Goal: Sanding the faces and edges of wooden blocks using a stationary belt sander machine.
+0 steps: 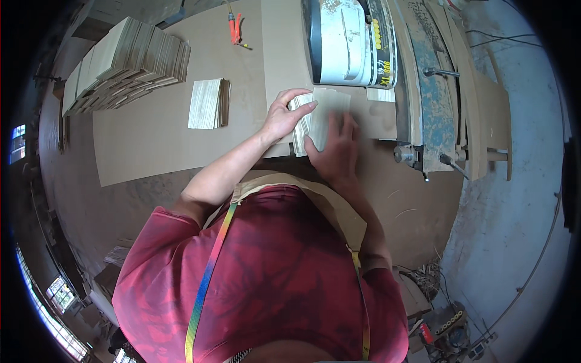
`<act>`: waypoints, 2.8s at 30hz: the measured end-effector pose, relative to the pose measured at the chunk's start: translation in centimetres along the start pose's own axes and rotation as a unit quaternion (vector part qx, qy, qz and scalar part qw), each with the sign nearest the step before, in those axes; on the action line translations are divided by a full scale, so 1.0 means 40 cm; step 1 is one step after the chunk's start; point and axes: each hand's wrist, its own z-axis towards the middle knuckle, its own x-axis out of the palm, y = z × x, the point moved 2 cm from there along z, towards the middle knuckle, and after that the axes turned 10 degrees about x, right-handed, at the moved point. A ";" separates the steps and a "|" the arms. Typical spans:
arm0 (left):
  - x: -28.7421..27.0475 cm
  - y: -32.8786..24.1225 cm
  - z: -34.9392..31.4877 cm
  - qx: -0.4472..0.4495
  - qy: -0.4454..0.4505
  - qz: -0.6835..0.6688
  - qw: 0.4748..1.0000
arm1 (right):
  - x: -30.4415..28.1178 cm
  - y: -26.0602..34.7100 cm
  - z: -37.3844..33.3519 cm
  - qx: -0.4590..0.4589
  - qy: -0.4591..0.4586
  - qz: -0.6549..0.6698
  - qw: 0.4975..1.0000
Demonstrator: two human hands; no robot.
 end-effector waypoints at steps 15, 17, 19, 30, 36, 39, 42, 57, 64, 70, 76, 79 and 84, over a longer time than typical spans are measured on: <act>-0.086 -0.018 -0.024 -0.015 0.086 -0.032 0.996 | 0.153 -0.388 0.150 -0.045 -0.195 -0.096 0.975; -0.061 -0.032 -0.023 -0.033 0.064 -0.054 0.996 | 0.158 -0.389 0.210 -0.043 -0.201 -0.078 0.975; -0.035 -0.030 -0.024 -0.042 0.049 -0.068 0.996 | 0.138 -0.373 0.224 0.002 -0.176 -0.013 0.984; 0.008 -0.017 -0.002 0.031 0.019 0.058 0.998 | 0.006 -0.150 -0.043 0.020 -0.052 -0.023 0.998; -0.036 -0.041 -0.023 0.016 0.081 0.039 0.996 | 0.026 -0.359 -0.027 0.044 -0.151 -0.144 0.977; -0.053 -0.057 -0.022 0.003 0.124 0.036 0.992 | 0.061 -0.354 0.032 0.024 -0.189 -0.207 0.959; -0.061 -0.033 -0.013 0.005 0.091 0.039 0.995 | 0.057 -0.270 0.090 0.101 -0.127 -0.255 0.953; 0.047 -0.010 0.021 0.013 0.010 0.118 0.993 | 0.049 -0.272 0.195 0.010 -0.074 -0.027 0.997; 0.050 -0.038 0.023 0.021 0.011 0.114 0.993 | 0.025 -0.077 -0.008 0.015 -0.035 0.024 0.999; 0.015 -0.003 -0.007 0.065 0.005 0.134 0.989 | 0.019 -0.294 -0.024 0.036 -0.118 -0.047 0.991; -0.058 -0.024 -0.008 0.074 0.037 0.122 0.989 | 0.106 -0.371 0.124 0.002 -0.195 -0.116 0.974; -0.059 -0.028 -0.033 0.089 0.075 0.119 0.986 | 0.121 -0.374 0.141 -0.038 -0.198 -0.091 0.975; -0.011 -0.006 -0.002 0.075 0.002 0.112 0.991 | 0.073 -0.195 0.167 0.017 -0.035 0.042 0.998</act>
